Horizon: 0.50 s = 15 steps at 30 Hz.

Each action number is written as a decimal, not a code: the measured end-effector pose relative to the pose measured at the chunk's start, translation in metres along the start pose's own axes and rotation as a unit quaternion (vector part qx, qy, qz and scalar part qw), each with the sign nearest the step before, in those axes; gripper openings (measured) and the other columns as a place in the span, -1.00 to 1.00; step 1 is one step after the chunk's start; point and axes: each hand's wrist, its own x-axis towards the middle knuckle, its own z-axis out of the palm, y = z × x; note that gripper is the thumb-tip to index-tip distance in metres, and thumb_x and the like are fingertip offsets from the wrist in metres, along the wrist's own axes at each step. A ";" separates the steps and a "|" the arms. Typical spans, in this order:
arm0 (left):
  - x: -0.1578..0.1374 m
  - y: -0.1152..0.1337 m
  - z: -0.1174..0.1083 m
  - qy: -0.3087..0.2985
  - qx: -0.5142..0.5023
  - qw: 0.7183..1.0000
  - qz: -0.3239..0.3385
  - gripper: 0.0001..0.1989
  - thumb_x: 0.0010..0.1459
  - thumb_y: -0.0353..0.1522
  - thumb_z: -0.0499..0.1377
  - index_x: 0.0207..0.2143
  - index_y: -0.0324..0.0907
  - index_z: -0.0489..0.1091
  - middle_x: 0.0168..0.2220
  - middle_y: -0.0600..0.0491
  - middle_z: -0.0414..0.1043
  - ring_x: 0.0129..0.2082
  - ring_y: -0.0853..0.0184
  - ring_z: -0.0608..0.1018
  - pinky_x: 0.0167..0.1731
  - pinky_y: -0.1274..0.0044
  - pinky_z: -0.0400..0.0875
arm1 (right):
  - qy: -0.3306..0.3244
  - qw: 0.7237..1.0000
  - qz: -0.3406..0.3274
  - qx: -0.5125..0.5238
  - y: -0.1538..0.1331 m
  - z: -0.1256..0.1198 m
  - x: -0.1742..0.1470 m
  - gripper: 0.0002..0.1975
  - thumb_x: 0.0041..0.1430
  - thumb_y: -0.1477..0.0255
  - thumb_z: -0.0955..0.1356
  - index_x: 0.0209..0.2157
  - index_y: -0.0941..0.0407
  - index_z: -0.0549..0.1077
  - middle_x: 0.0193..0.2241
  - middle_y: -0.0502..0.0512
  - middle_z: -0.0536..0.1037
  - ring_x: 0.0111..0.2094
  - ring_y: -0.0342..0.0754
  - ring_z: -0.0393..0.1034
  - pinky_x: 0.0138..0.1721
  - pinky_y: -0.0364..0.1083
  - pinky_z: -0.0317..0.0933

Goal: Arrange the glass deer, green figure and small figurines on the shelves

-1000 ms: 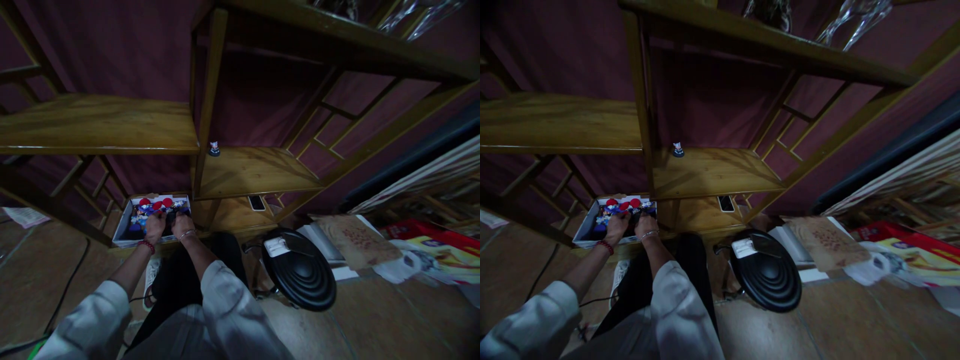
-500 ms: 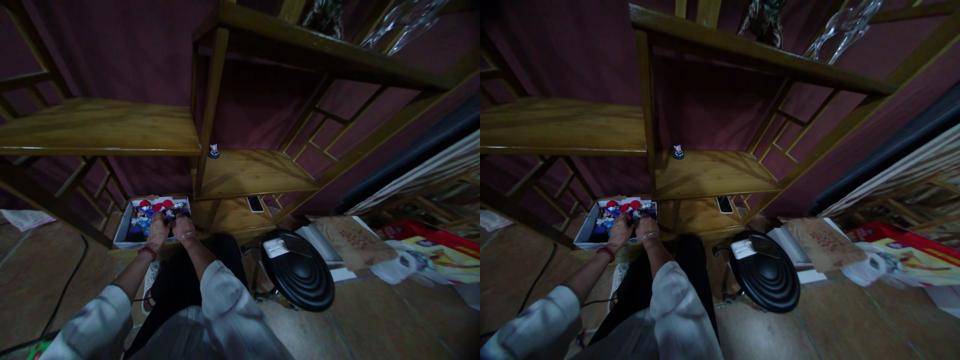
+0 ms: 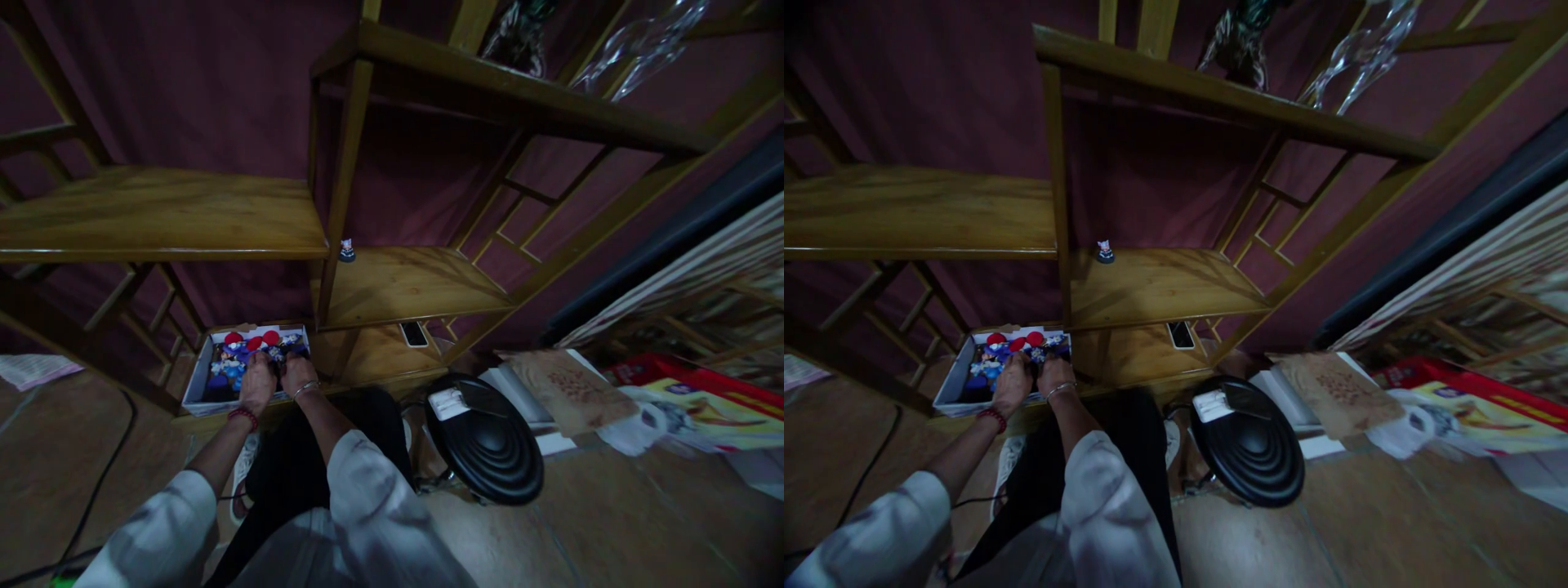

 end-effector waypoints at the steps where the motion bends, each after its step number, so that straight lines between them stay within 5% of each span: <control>1: 0.000 0.000 0.000 -0.003 0.001 1.000 -0.002 -0.80 0.10 -0.43 -0.06 -0.20 -0.23 0.21 -0.17 -0.15 0.31 -0.28 0.22 0.49 -0.30 0.45 0.31 | 0.002 1.000 0.002 0.001 0.000 0.000 0.000 -0.77 0.07 0.49 0.22 -0.21 0.23 0.34 -0.29 0.28 0.52 -0.26 0.03 0.45 -0.28 -0.09 0.28; 15: 0.001 0.000 0.001 -0.025 -0.030 0.999 -0.007 -0.71 0.05 -0.44 0.00 -0.12 -0.28 0.19 -0.11 -0.22 0.23 -0.26 0.22 0.49 -0.24 0.43 0.32 | 0.002 1.000 0.002 -0.010 0.000 0.000 0.000 -0.77 0.08 0.49 0.21 -0.20 0.23 0.34 -0.28 0.28 0.52 -0.26 0.03 0.45 -0.28 -0.09 0.29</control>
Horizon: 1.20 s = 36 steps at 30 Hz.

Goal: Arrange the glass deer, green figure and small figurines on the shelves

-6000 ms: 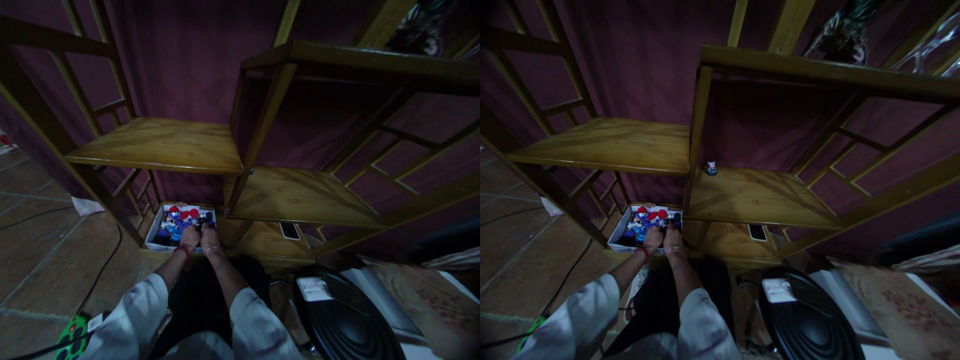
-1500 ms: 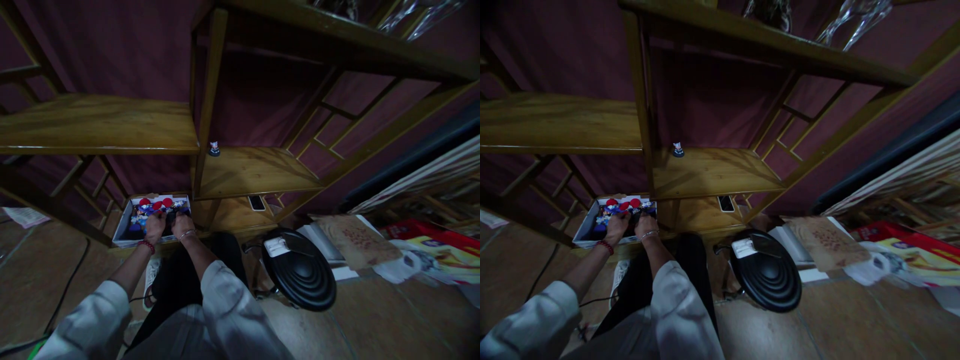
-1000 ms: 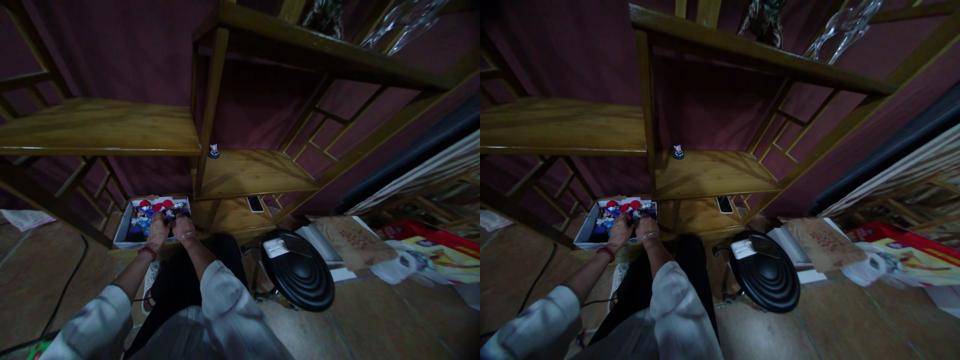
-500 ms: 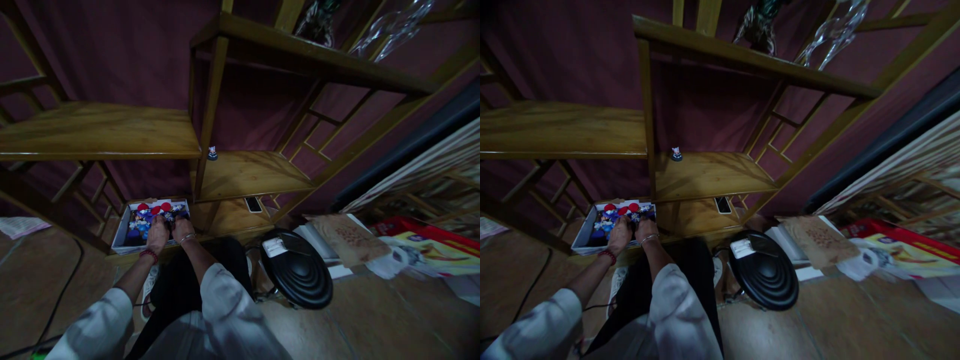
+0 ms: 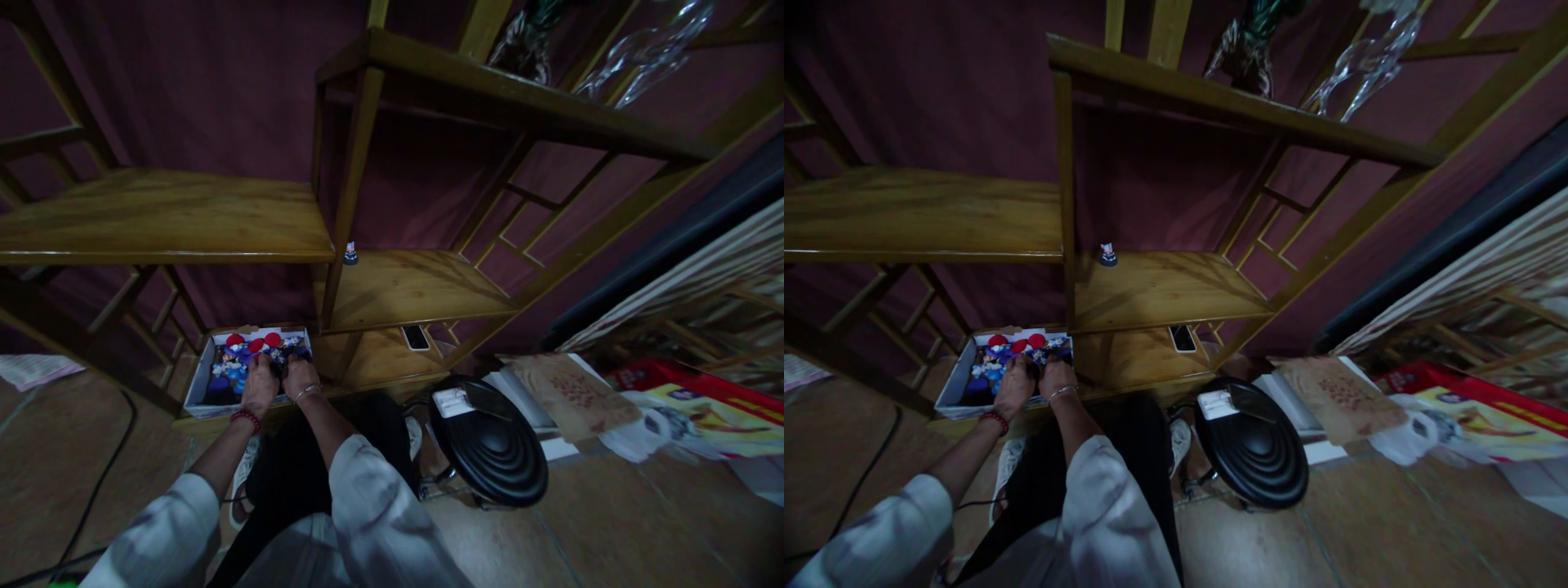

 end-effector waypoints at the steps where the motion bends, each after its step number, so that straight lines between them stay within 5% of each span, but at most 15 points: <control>1: 0.000 -0.001 0.000 0.003 0.000 1.000 0.000 -0.71 0.05 -0.44 0.01 -0.12 -0.28 0.19 -0.10 -0.22 0.23 -0.26 0.23 0.49 -0.24 0.43 0.32 | 0.000 1.000 0.001 -0.002 0.000 -0.001 0.000 -0.77 0.08 0.49 0.21 -0.20 0.23 0.34 -0.28 0.28 0.52 -0.26 0.03 0.45 -0.28 -0.09 0.29; 14: -0.003 0.005 -0.005 0.011 0.027 0.999 -0.015 -0.76 0.08 -0.39 0.01 -0.18 -0.31 0.23 -0.17 -0.21 0.27 -0.16 0.19 0.45 -0.18 0.46 0.29 | -0.014 1.000 0.005 -0.001 -0.001 -0.003 0.000 -0.78 0.10 0.50 0.20 -0.21 0.22 0.36 -0.28 0.28 0.53 -0.27 0.03 0.45 -0.29 -0.08 0.29; 25: -0.005 0.006 -0.006 0.022 0.023 0.999 -0.017 -0.75 0.04 -0.48 -0.02 -0.17 -0.24 0.22 -0.13 -0.15 0.27 -0.32 0.25 0.51 -0.30 0.45 0.32 | -0.004 1.000 0.011 0.027 0.001 0.001 0.004 -0.76 0.11 0.53 0.20 -0.16 0.26 0.31 -0.28 0.29 0.52 -0.24 0.04 0.44 -0.27 -0.09 0.28; 36: 0.007 -0.009 0.003 0.027 -0.077 0.996 -0.031 -0.67 -0.10 -0.63 -0.03 -0.25 -0.21 0.25 -0.19 -0.06 0.34 -0.15 0.29 0.44 -0.15 0.50 0.29 | -0.009 0.998 0.023 0.061 0.002 0.003 0.010 -0.71 0.09 0.56 0.22 -0.11 0.25 0.30 -0.22 0.28 0.50 -0.17 -0.01 0.41 -0.21 -0.14 0.24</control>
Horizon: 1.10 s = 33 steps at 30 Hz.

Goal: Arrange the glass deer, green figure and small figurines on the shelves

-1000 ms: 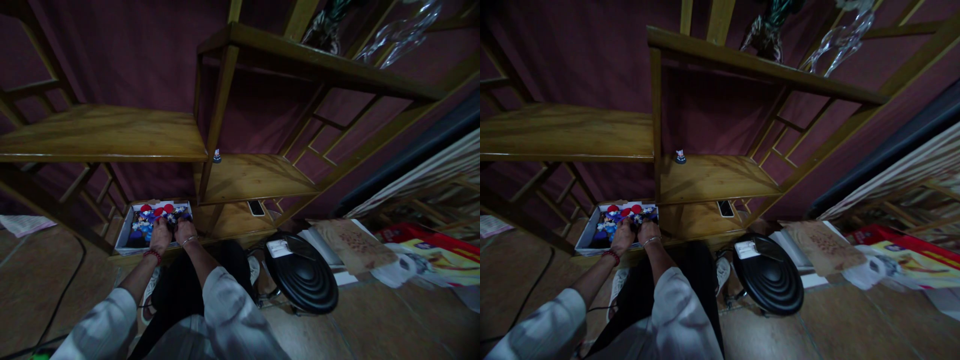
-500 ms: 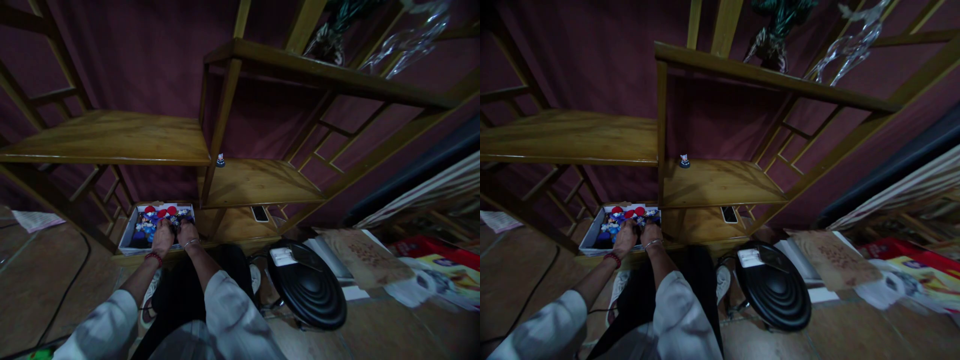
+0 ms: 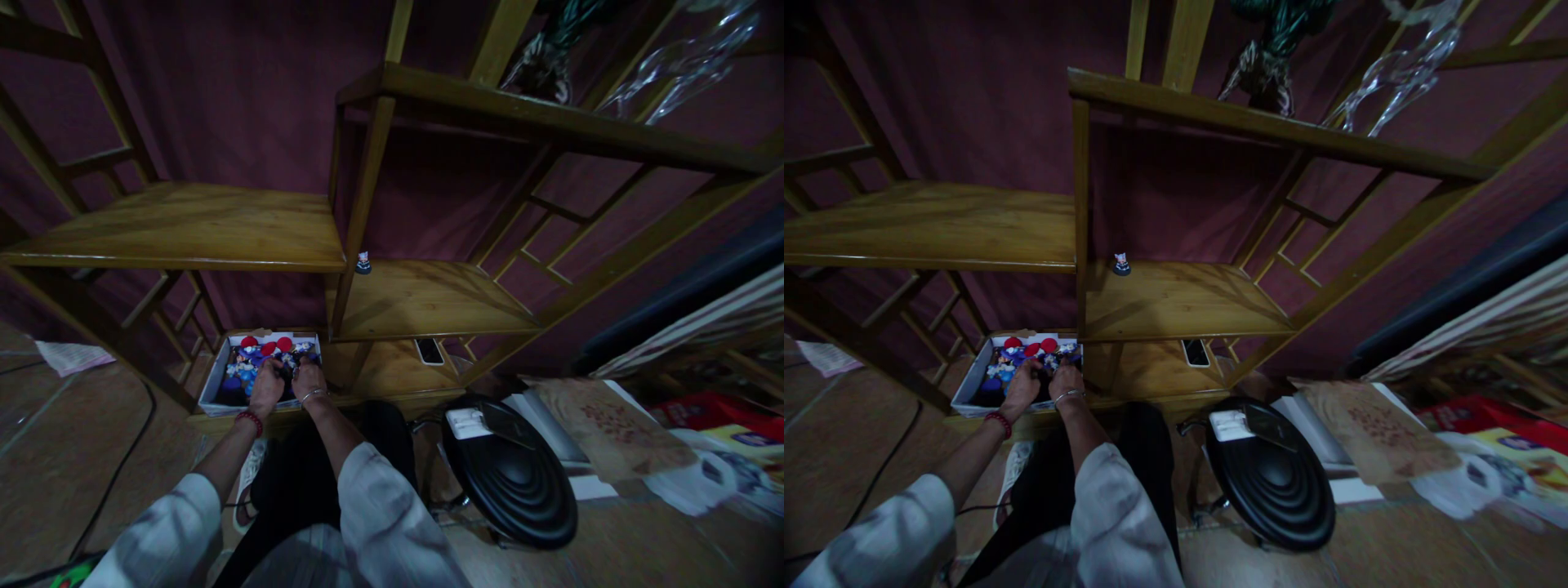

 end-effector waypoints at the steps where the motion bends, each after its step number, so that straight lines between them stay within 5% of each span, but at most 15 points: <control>1: 0.002 -0.002 0.000 0.000 -0.015 1.000 -0.008 -0.67 -0.10 -0.63 -0.04 -0.26 -0.22 0.26 -0.22 -0.06 0.36 -0.15 0.29 0.44 -0.15 0.49 0.30 | 0.000 1.000 0.000 0.003 0.000 0.000 0.000 -0.69 0.08 0.56 0.22 -0.09 0.24 0.29 -0.22 0.26 0.50 -0.17 -0.02 0.41 -0.20 -0.14 0.24; 8: 0.009 -0.004 0.005 0.000 -0.151 0.986 -0.071 -0.70 -0.05 -0.60 -0.07 -0.28 -0.22 0.31 -0.41 0.04 0.40 -0.38 0.37 0.49 -0.34 0.53 0.38 | -0.024 0.999 -0.022 -0.014 0.001 0.003 0.000 -0.69 0.08 0.55 0.23 -0.11 0.08 0.36 -0.21 0.14 0.51 -0.17 -0.06 0.40 -0.19 -0.17 0.22; 16: 0.005 0.002 0.011 -0.022 -0.173 0.982 -0.074 -0.71 0.01 -0.56 -0.09 -0.24 -0.24 0.31 -0.54 0.09 0.38 -0.58 0.42 0.44 -0.55 0.58 0.35 | -0.008 0.999 -0.044 0.009 0.003 0.001 -0.001 -0.68 0.09 0.54 0.21 -0.10 0.06 0.37 -0.20 0.08 0.50 -0.16 -0.10 0.38 -0.18 -0.20 0.20; 24: -0.007 0.007 0.001 -0.038 -0.102 0.994 0.014 -0.77 0.08 -0.41 0.00 -0.20 -0.22 0.30 -0.26 -0.03 0.44 -0.24 0.31 0.48 -0.20 0.49 0.33 | 0.002 0.999 -0.030 0.029 0.002 -0.001 -0.005 -0.70 0.13 0.48 0.20 -0.09 0.08 0.36 -0.18 0.12 0.48 -0.16 -0.09 0.38 -0.19 -0.18 0.22; 33: -0.008 0.011 0.004 -0.100 0.019 0.995 0.014 -0.60 0.16 -0.28 -0.10 0.03 -0.23 0.19 -0.04 -0.15 0.37 -0.04 0.19 0.41 -0.09 0.41 0.26 | 0.001 1.000 -0.024 0.014 0.004 -0.001 -0.006 -0.75 0.17 0.41 0.17 -0.13 0.11 0.33 -0.20 0.18 0.47 -0.22 -0.06 0.40 -0.26 -0.13 0.25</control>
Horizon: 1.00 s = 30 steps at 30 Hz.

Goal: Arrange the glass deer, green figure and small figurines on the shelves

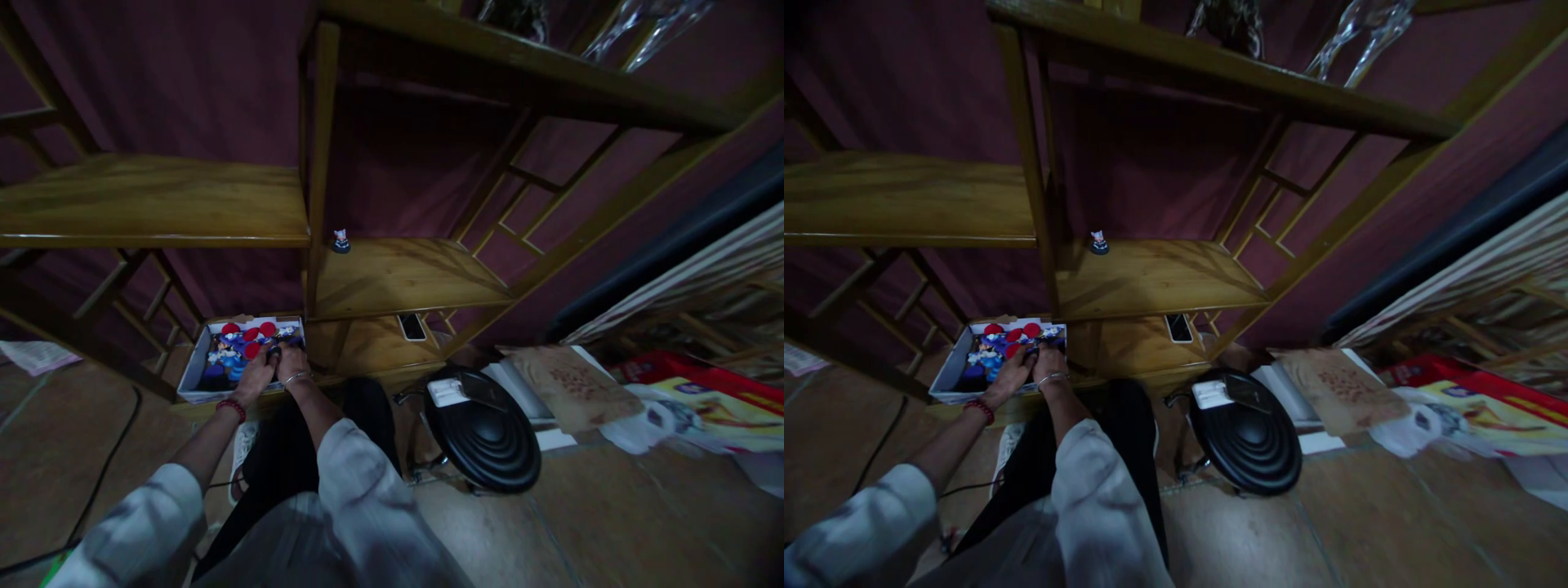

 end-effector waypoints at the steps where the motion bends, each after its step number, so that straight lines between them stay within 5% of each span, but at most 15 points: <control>1: 0.000 0.001 0.000 -0.006 0.005 1.000 0.001 -0.59 0.17 -0.28 -0.12 0.02 -0.24 0.20 -0.03 -0.16 0.36 -0.03 0.18 0.41 -0.08 0.41 0.24 | -0.001 1.000 0.000 -0.002 0.001 0.001 0.001 -0.75 0.18 0.41 0.16 -0.14 0.12 0.33 -0.21 0.18 0.47 -0.22 -0.06 0.40 -0.25 -0.13 0.25; 30: 0.003 0.006 -0.004 0.052 -0.056 0.994 -0.073 -0.62 0.11 -0.35 -0.02 0.00 -0.24 0.22 -0.14 -0.13 0.44 -0.13 0.21 0.47 -0.17 0.48 0.31 | 0.052 0.997 -0.021 0.055 0.003 0.007 0.000 -0.72 0.11 0.49 0.20 -0.11 0.19 0.28 -0.24 0.21 0.50 -0.21 -0.04 0.40 -0.23 -0.12 0.22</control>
